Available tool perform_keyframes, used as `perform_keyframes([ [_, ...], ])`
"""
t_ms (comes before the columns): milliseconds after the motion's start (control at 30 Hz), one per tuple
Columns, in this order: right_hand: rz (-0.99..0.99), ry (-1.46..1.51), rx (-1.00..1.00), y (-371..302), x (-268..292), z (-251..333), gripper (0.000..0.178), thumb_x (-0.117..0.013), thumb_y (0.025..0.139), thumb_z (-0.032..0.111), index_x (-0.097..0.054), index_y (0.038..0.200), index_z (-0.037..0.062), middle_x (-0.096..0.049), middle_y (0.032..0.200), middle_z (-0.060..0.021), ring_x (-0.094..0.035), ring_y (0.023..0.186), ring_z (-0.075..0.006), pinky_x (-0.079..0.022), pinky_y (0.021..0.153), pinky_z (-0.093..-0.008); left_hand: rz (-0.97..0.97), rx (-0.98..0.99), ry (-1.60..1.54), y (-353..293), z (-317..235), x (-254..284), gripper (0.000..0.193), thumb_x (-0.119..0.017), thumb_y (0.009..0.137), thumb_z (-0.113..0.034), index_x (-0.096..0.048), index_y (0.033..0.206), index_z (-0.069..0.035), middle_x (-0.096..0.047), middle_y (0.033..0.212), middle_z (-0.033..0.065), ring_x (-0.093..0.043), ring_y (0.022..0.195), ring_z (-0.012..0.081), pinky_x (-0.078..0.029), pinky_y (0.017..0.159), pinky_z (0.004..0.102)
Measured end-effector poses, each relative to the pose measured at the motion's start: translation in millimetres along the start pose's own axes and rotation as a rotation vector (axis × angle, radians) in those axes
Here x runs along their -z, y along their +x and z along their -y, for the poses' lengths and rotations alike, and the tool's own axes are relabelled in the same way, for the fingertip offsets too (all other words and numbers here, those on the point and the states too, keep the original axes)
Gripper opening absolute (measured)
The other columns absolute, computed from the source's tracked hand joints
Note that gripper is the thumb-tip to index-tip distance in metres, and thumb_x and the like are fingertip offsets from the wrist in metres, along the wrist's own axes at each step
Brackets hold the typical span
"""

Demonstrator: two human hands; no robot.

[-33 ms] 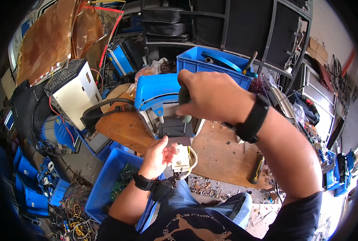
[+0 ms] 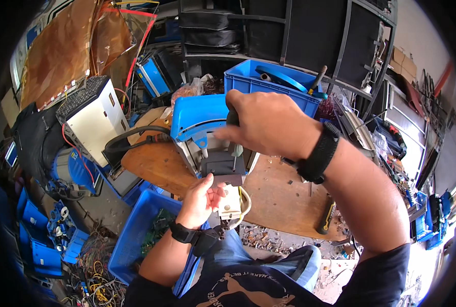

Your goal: The person assembles a blue and white electronic device on a cluttered workbench. They use a screwdriver to tighten screws on the device's casing and handle various small components and wires. The person also uses pliers to manipulate a small metal piece and places it into the device.

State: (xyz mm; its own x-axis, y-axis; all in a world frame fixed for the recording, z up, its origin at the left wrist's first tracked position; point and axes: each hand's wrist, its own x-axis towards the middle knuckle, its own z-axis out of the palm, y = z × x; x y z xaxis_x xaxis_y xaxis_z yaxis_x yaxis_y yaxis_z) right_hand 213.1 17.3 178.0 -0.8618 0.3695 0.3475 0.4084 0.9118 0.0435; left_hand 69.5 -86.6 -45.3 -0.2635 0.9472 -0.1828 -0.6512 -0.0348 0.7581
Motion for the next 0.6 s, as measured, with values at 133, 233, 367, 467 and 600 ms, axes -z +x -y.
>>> perform_keyframes([
  [133, 0.100, 0.024, 0.007, 0.6, 6.9, 5.8, 0.048, -0.069, 0.081, 0.035, -0.059, 0.112, 0.0003, -0.069, 0.090, -0.0194, -0.068, 0.090, -0.0348, -0.054, 0.080, -0.0440, -0.019, -0.015, -0.004, 0.9, 0.2, -2.4, 0.040, -0.057, 0.097, -0.038, -0.061, 0.093, 0.001, -0.066, 0.073, 0.0119, -0.058, 0.051, 0.0151, -0.041, 0.045, 0.0261],
  [233, 0.003, 0.106, 0.168, -4.1, 0.2, -9.4, 0.045, -0.069, 0.081, 0.036, -0.061, 0.108, -0.0002, -0.069, 0.089, -0.0200, -0.067, 0.091, -0.0348, -0.054, 0.080, -0.0441, -0.021, -0.037, 0.029, -0.4, 1.0, -0.6, 0.041, -0.056, 0.097, -0.039, -0.062, 0.094, 0.002, -0.065, 0.074, 0.0103, -0.056, 0.053, 0.0153, -0.041, 0.048, 0.0263],
  [367, 0.006, 0.027, -0.004, -7.1, 3.9, -2.0, 0.036, -0.067, 0.082, 0.029, -0.063, 0.104, 0.0009, -0.067, 0.098, -0.0220, -0.065, 0.096, -0.0362, -0.053, 0.083, -0.0444, -0.019, -0.033, -0.010, 0.6, 0.8, 0.2, 0.039, -0.058, 0.097, -0.037, -0.061, 0.094, 0.002, -0.065, 0.073, 0.0131, -0.058, 0.052, 0.0160, -0.042, 0.045, 0.0261],
  [467, 0.129, 0.039, -0.058, -3.9, 16.0, 3.9, 0.035, -0.066, 0.084, 0.028, -0.063, 0.105, 0.0004, -0.066, 0.097, -0.0216, -0.066, 0.094, -0.0367, -0.053, 0.082, -0.0442, -0.025, -0.029, -0.001, 0.1, 2.2, -3.0, 0.039, -0.058, 0.097, -0.037, -0.061, 0.093, 0.002, -0.065, 0.074, 0.0135, -0.058, 0.052, 0.0164, -0.043, 0.045, 0.0263],
  [600, -0.170, 0.125, 0.249, -7.4, -10.8, -14.1, 0.031, -0.066, 0.084, 0.028, -0.064, 0.098, 0.0004, -0.068, 0.083, -0.0182, -0.068, 0.081, -0.0357, -0.055, 0.073, -0.0428, -0.012, -0.048, 0.005, -2.0, 3.4, 3.5, 0.039, -0.057, 0.097, -0.037, -0.062, 0.094, 0.002, -0.065, 0.074, 0.0122, -0.058, 0.053, 0.0160, -0.043, 0.047, 0.0264],
])
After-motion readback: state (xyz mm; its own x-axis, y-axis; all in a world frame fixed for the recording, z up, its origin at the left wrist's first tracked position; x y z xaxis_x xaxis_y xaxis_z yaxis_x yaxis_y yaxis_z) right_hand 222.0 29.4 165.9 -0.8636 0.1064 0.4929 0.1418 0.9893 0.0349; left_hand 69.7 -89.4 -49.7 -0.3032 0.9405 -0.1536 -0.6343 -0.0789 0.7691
